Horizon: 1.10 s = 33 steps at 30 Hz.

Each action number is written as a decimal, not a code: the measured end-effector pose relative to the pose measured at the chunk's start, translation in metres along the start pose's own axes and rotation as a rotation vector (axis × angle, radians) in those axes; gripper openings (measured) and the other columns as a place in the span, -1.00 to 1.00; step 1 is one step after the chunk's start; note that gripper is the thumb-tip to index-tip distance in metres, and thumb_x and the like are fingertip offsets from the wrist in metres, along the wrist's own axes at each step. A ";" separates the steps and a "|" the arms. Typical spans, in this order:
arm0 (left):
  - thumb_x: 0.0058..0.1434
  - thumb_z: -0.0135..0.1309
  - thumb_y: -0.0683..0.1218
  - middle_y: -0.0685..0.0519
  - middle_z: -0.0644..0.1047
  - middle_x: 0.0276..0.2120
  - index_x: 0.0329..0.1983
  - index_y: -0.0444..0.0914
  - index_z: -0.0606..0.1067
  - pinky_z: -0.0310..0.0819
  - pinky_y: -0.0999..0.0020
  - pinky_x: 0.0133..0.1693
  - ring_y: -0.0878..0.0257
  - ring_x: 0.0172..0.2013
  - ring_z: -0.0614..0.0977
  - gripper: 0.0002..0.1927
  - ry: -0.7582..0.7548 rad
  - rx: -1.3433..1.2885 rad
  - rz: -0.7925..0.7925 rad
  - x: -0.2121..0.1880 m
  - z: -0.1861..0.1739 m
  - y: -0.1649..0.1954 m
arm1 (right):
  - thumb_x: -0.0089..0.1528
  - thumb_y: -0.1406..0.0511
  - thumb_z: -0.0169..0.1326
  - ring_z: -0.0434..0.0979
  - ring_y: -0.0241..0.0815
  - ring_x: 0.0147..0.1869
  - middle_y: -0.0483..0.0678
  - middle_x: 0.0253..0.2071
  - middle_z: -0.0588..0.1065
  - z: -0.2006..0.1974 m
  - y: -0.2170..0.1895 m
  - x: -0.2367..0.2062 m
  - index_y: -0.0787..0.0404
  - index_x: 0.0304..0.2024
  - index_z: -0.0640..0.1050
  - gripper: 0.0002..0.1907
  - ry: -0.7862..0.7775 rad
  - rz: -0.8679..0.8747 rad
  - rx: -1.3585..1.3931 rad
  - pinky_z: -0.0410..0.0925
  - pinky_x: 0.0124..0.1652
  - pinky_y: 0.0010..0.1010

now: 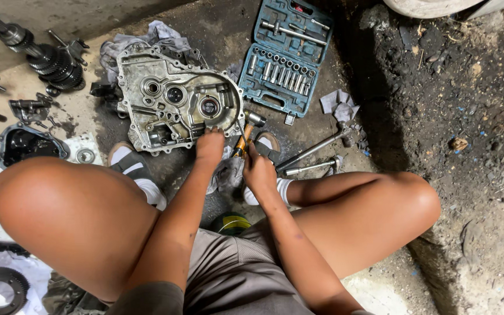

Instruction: The person sits on the floor and uses a hammer and punch to remove a pin from a disassembled engine casing. They repeatedly strike the punch to drive the pin out, then remove the pin by hand.

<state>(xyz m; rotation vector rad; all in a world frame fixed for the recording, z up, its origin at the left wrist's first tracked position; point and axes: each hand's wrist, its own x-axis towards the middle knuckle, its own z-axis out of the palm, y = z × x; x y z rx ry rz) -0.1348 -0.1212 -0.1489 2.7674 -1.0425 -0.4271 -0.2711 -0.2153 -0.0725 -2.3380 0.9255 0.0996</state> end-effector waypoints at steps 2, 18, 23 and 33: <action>0.16 0.03 -0.21 -0.10 0.57 0.07 -0.05 -0.28 0.58 0.64 0.13 -0.21 -0.07 0.03 0.62 -0.71 0.068 0.027 0.003 0.000 0.005 0.000 | 0.30 0.23 0.02 0.59 0.39 -0.17 0.39 -0.25 0.55 -0.003 0.007 -0.005 0.19 0.22 0.52 -0.56 -0.015 -0.001 -0.021 0.43 -0.10 0.10; 0.21 0.03 -0.21 -0.06 0.59 0.04 0.01 -0.23 0.58 0.63 0.09 -0.20 -0.11 0.05 0.60 -0.70 0.087 -0.028 -0.080 0.001 0.011 0.001 | 0.31 0.26 0.02 0.59 0.38 -0.12 0.38 -0.17 0.55 -0.006 0.012 -0.019 0.25 0.21 0.52 -0.57 -0.002 -0.034 0.031 0.43 -0.08 0.07; 0.25 -0.01 -0.19 -0.06 0.64 -0.09 -0.05 -0.23 0.59 0.63 0.11 -0.23 -0.04 -0.08 0.67 -0.75 0.046 0.007 -0.042 0.007 0.014 -0.005 | 0.29 0.27 0.04 0.57 0.39 -0.12 0.41 -0.20 0.54 -0.001 0.013 -0.016 0.23 0.21 0.52 -0.56 -0.030 0.023 0.025 0.42 -0.08 0.06; 0.28 -0.01 -0.19 -0.06 0.65 -0.13 -0.06 -0.23 0.60 0.62 0.13 -0.19 -0.04 -0.09 0.67 -0.76 0.033 0.016 -0.011 0.007 0.013 -0.008 | 0.34 0.26 0.14 0.60 -0.11 -0.36 0.26 -0.29 0.63 0.019 0.026 -0.010 0.35 0.13 0.59 -0.62 0.053 0.156 0.529 0.43 -0.29 -0.29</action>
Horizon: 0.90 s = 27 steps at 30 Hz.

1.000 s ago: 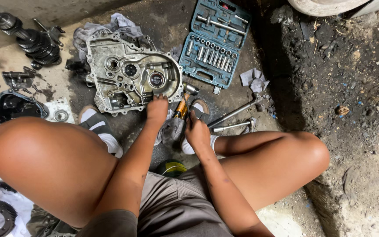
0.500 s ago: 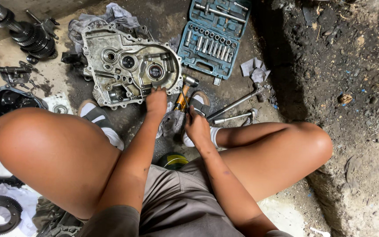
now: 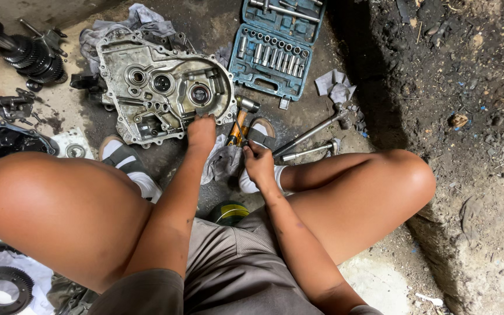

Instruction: The person sits on the floor and uses a hammer and punch to remove a pin from a disassembled engine casing. They repeatedly strike the punch to drive the pin out, then remove the pin by hand.

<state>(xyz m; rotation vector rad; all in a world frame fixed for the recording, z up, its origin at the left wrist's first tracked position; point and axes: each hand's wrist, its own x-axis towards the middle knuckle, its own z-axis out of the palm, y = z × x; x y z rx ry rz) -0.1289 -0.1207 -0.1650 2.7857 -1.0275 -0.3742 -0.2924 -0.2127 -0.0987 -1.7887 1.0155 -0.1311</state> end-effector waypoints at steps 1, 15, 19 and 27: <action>0.28 -0.01 -0.20 -0.05 0.64 -0.12 -0.07 -0.23 0.60 0.62 0.14 -0.20 -0.03 -0.09 0.67 -0.77 0.003 0.005 0.000 0.001 0.000 0.000 | 0.34 0.26 0.15 0.54 -0.23 -0.47 0.20 -0.34 0.65 -0.001 -0.001 0.002 0.35 0.13 0.60 -0.62 -0.018 0.089 0.072 0.40 -0.36 -0.34; 0.08 0.02 -0.20 -0.05 0.62 -0.08 -0.09 -0.22 0.57 0.64 0.13 -0.29 -0.06 -0.04 0.64 -0.69 0.075 0.056 -0.029 0.001 -0.004 0.005 | 0.33 0.23 0.08 0.62 0.34 -0.20 0.36 -0.21 0.59 -0.002 -0.010 -0.010 0.15 0.21 0.56 -0.60 0.045 -0.227 -0.452 0.46 -0.17 0.02; 0.23 -0.01 -0.21 -0.05 0.61 -0.08 0.01 -0.23 0.55 0.64 0.13 -0.21 -0.03 -0.05 0.65 -0.71 -0.026 0.026 -0.048 0.002 -0.004 0.006 | 0.29 0.22 0.03 0.61 0.35 -0.22 0.33 -0.04 0.57 -0.006 -0.023 -0.021 0.17 0.26 0.49 -0.51 0.020 -0.266 -0.592 0.47 -0.23 0.05; 0.21 0.00 -0.21 -0.06 0.62 -0.09 0.01 -0.25 0.57 0.64 0.15 -0.22 -0.05 -0.06 0.65 -0.69 0.065 0.024 -0.030 0.000 -0.001 0.005 | 0.43 0.19 0.06 0.70 0.13 -0.12 0.24 -0.06 0.58 0.000 0.001 -0.012 0.17 0.26 0.48 -0.62 0.060 -0.444 -0.280 0.53 -0.18 -0.05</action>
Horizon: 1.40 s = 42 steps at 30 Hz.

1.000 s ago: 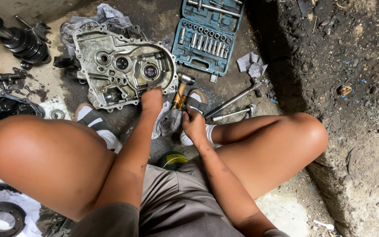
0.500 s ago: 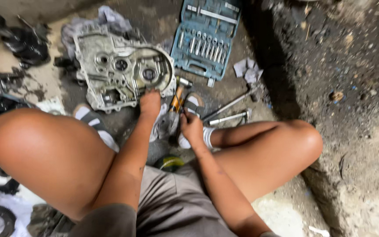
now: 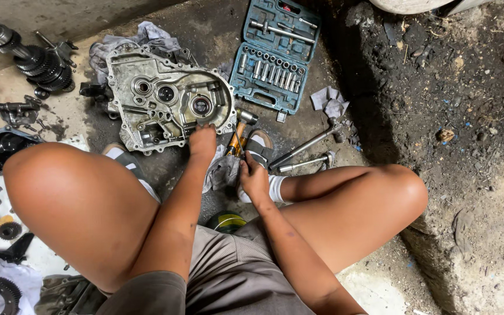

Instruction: The person sits on the floor and uses a hammer and punch to remove a pin from a disassembled engine casing. They repeatedly strike the punch to drive the pin out, then remove the pin by hand.

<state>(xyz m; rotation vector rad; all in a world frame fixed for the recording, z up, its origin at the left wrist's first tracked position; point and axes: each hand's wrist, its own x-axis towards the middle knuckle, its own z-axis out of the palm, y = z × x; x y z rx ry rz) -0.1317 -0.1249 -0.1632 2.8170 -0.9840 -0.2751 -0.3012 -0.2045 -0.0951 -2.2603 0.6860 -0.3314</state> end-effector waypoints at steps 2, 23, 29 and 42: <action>0.22 -0.01 -0.21 -0.05 0.62 -0.08 -0.02 -0.25 0.57 0.63 0.15 -0.19 -0.04 -0.04 0.65 -0.72 -0.029 -0.007 -0.004 0.000 -0.001 0.000 | 0.49 0.19 0.06 0.58 -0.12 -0.27 0.13 -0.18 0.54 -0.004 0.007 0.005 0.18 0.19 0.52 -0.70 0.023 0.215 0.470 0.39 -0.35 -0.26; 0.13 0.06 -0.24 -0.15 0.42 0.23 0.19 -0.28 0.47 0.41 0.07 0.17 -0.11 0.20 0.47 -0.50 -0.079 -0.173 -0.102 -0.017 -0.013 0.004 | 0.31 0.15 0.08 0.60 0.30 -0.02 0.39 -0.14 0.56 -0.020 -0.015 0.029 0.13 0.19 0.57 -0.57 -0.180 0.380 -0.135 0.44 0.00 -0.03; 0.17 0.03 -0.25 -0.16 0.44 0.22 0.18 -0.27 0.47 0.41 0.07 0.17 -0.12 0.21 0.47 -0.54 -0.075 -0.149 -0.094 -0.016 -0.010 0.004 | 0.31 0.18 -0.01 0.59 0.40 -0.16 0.35 -0.19 0.56 -0.014 -0.020 0.027 0.08 0.25 0.49 -0.55 -0.231 0.283 -0.294 0.42 -0.13 0.14; 0.20 0.02 -0.26 -0.04 0.49 0.16 0.16 -0.19 0.49 0.50 0.04 0.11 -0.10 0.25 0.45 -0.57 -0.159 -0.183 -0.144 -0.015 -0.009 0.000 | 0.31 0.16 0.03 0.60 0.37 -0.15 0.32 -0.25 0.58 0.006 -0.013 0.058 0.10 0.12 0.57 -0.64 -0.205 0.249 -0.239 0.44 -0.12 0.11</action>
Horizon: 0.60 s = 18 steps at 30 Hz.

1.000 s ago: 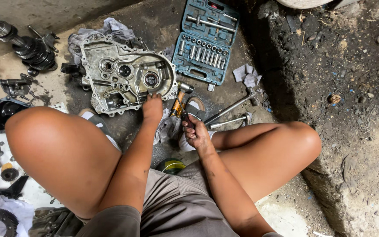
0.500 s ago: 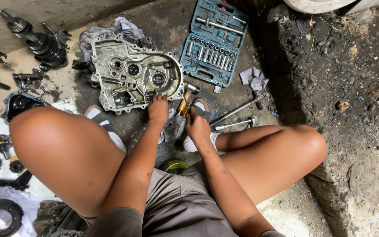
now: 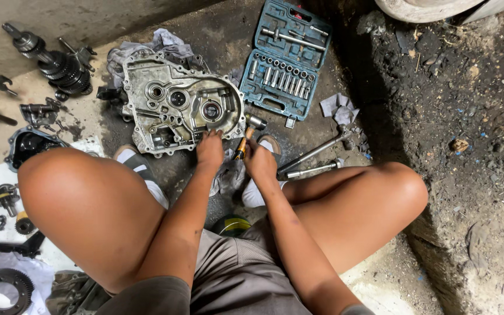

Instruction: The person sits on the floor and uses a hammer and punch to remove a pin from a disassembled engine casing. They repeatedly strike the punch to drive the pin out, then remove the pin by hand.

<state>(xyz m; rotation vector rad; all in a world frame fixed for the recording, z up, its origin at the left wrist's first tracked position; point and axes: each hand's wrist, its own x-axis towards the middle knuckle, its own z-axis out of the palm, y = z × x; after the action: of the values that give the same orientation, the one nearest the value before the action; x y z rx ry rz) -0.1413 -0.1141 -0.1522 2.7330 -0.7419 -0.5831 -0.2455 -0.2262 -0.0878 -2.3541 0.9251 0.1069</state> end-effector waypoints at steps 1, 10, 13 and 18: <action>0.16 0.05 -0.25 -0.05 0.49 0.15 0.15 -0.21 0.49 0.51 0.05 0.10 -0.11 0.24 0.45 -0.55 -0.002 -0.008 0.005 -0.001 -0.002 0.000 | 0.32 0.15 0.05 0.61 0.35 -0.13 0.30 -0.23 0.59 -0.001 -0.007 0.005 0.12 0.06 0.60 -0.66 0.027 -0.036 0.041 0.45 -0.12 0.09; 0.13 0.15 -0.24 -0.04 0.47 0.22 0.20 -0.20 0.48 0.49 0.08 0.14 -0.11 0.26 0.46 -0.49 0.102 -0.010 0.034 -0.007 0.005 -0.004 | 0.33 0.19 0.00 0.57 0.40 -0.13 0.33 -0.21 0.56 -0.020 -0.010 -0.012 0.12 0.16 0.54 -0.63 0.012 0.051 0.049 0.42 -0.13 0.13; 0.03 0.17 -0.22 -0.10 0.44 0.23 0.18 -0.21 0.47 0.45 0.04 0.12 -0.15 0.22 0.44 -0.43 0.077 -0.025 0.014 0.000 0.005 -0.003 | 0.27 0.19 0.03 0.58 0.38 -0.11 0.34 -0.19 0.57 -0.022 -0.003 -0.020 0.11 0.12 0.56 -0.62 0.041 0.016 0.065 0.43 -0.09 0.11; 0.19 0.18 -0.22 -0.12 0.48 0.21 0.20 -0.18 0.49 0.44 0.01 0.17 -0.14 0.21 0.49 -0.53 0.136 0.029 0.019 0.001 -0.001 0.006 | 0.28 0.23 0.00 0.59 0.38 -0.16 0.37 -0.22 0.56 -0.016 0.002 -0.038 0.11 0.26 0.48 -0.52 -0.026 -0.001 -0.012 0.43 -0.11 0.12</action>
<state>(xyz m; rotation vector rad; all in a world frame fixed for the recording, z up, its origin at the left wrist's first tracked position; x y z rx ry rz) -0.1429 -0.1199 -0.1498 2.7556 -0.7478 -0.3812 -0.2777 -0.2140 -0.0651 -2.3591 0.9128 0.1421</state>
